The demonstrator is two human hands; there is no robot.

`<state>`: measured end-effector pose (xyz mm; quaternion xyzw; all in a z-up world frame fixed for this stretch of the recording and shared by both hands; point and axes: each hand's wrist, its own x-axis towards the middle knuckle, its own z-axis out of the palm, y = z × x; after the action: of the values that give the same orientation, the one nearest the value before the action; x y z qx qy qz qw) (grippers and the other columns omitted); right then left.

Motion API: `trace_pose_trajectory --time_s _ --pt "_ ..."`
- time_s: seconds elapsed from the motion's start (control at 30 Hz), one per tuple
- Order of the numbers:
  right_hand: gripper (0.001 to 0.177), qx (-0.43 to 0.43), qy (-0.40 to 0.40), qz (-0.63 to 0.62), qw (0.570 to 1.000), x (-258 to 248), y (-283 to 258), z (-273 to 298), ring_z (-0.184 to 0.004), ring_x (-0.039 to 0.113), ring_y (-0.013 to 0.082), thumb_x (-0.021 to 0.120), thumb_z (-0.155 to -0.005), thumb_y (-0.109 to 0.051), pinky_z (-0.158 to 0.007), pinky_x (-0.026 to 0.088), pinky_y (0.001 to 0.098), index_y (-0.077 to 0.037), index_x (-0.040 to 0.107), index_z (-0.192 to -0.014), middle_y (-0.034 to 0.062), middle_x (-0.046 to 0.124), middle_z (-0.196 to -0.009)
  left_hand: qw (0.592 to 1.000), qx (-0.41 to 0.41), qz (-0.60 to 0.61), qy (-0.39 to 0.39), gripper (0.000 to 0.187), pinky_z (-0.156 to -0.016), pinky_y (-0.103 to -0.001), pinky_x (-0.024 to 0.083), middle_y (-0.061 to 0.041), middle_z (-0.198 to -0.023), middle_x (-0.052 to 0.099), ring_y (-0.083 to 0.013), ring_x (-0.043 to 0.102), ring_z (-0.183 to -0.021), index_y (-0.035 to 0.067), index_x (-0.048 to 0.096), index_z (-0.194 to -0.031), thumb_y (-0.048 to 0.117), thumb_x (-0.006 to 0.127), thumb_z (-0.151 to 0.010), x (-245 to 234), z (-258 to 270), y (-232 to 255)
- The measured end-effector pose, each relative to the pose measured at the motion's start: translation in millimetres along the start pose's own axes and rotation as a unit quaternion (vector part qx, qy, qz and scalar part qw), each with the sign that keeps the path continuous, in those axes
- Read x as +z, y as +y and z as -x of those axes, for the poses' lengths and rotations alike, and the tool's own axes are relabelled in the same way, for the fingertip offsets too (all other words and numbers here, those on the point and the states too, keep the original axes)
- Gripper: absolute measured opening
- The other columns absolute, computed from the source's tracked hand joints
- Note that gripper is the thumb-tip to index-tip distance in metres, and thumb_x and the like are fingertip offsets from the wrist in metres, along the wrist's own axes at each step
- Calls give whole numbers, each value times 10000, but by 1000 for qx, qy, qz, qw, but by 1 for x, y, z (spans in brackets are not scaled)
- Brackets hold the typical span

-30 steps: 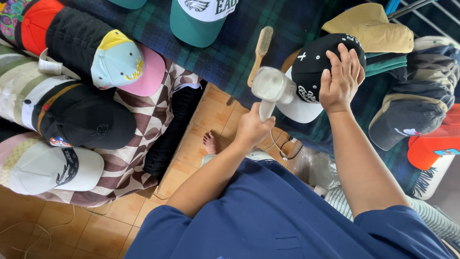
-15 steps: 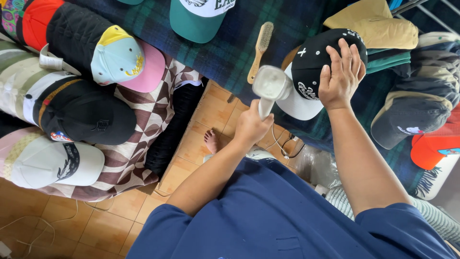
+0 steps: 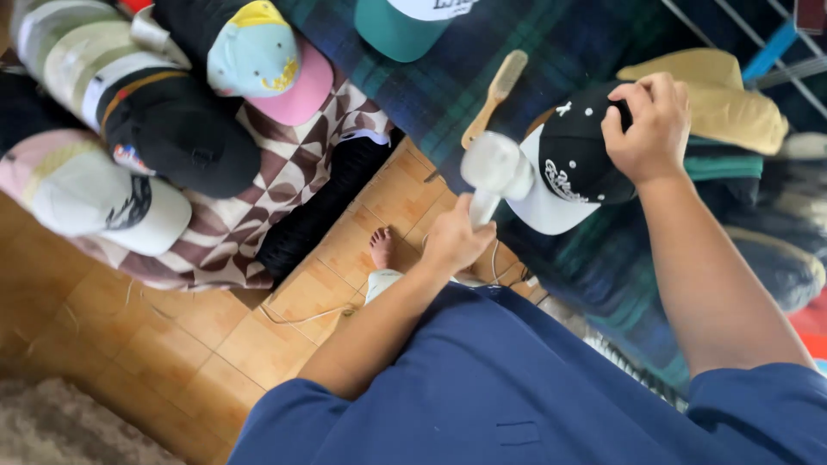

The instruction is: Cleaning a baseball cap using a brush and a hair dryer, then organizing it on a rack.

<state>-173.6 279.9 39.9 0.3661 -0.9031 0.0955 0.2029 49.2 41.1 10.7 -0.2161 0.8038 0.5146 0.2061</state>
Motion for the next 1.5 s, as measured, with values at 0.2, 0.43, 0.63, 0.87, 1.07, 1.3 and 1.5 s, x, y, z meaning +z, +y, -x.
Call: trace_pose_trajectory --time_s 0.2,0.43,0.63,0.87,1.07,1.3,1.5 --pt "246 8 -8 -85 996 12 10 0 -1276 469 446 703 -924 -75 -1006 402 600 -47 726 -1167 190 509 -1471 998 -10 -14 57 501 -847 -506 497 -191 -1016 731 -434 667 -1012 163 484 -1288 427 605 -880 58 22 0" --pt "321 -120 74 -92 986 43 42 0 -1121 705 367 699 -941 -138 -955 503 477 -32 807 -1224 149 782 -1273 985 -90 66 131 598 -832 -517 526 -251 -1130 693 -452 671 -1026 97 473 -1341 435 588 -862 93 51 29" --pt "295 -140 81 -73 984 59 58 6 -1192 710 343 750 -992 -142 -1020 477 457 -60 843 -1260 125 801 -1342 988 -55 11 142 511 -733 -550 533 -233 -991 707 -457 685 -887 85 450 -1258 419 582 -895 118 58 37" --pt "328 -126 -26 -59 990 68 66 13 -1423 525 375 627 -1145 -248 -1060 285 571 -161 811 -1402 105 699 -1567 973 -131 141 125 502 -702 -458 540 -182 -1039 649 -346 653 -932 89 460 -1306 364 535 -894 78 72 67" --pt "317 -68 -237 -97 964 39 38 -30 -1310 560 325 595 -1037 -354 -1089 365 482 -203 786 -1241 33 709 -1368 988 -90 57 114 625 -800 -494 533 -193 -1104 713 -394 669 -970 128 499 -1394 439 550 -854 93 78 34" --pt "333 67 -446 -366 814 -35 -116 -18 -728 596 179 556 -1051 -287 -656 472 332 -173 654 -1348 -6 727 -1248 962 -105 128 216 655 -867 -429 528 -147 -1078 747 -342 701 -1005 218 597 -1364 499 681 -779 57 107 -16" --pt "328 -15 -439 -504 744 19 -172 1 -1094 722 291 671 -977 -185 -948 570 442 -140 708 -1300 118 768 -1168 859 43 271 431 352 -771 -417 581 -169 -793 729 -291 740 -820 81 731 -977 253 876 -706 32 150 -83"
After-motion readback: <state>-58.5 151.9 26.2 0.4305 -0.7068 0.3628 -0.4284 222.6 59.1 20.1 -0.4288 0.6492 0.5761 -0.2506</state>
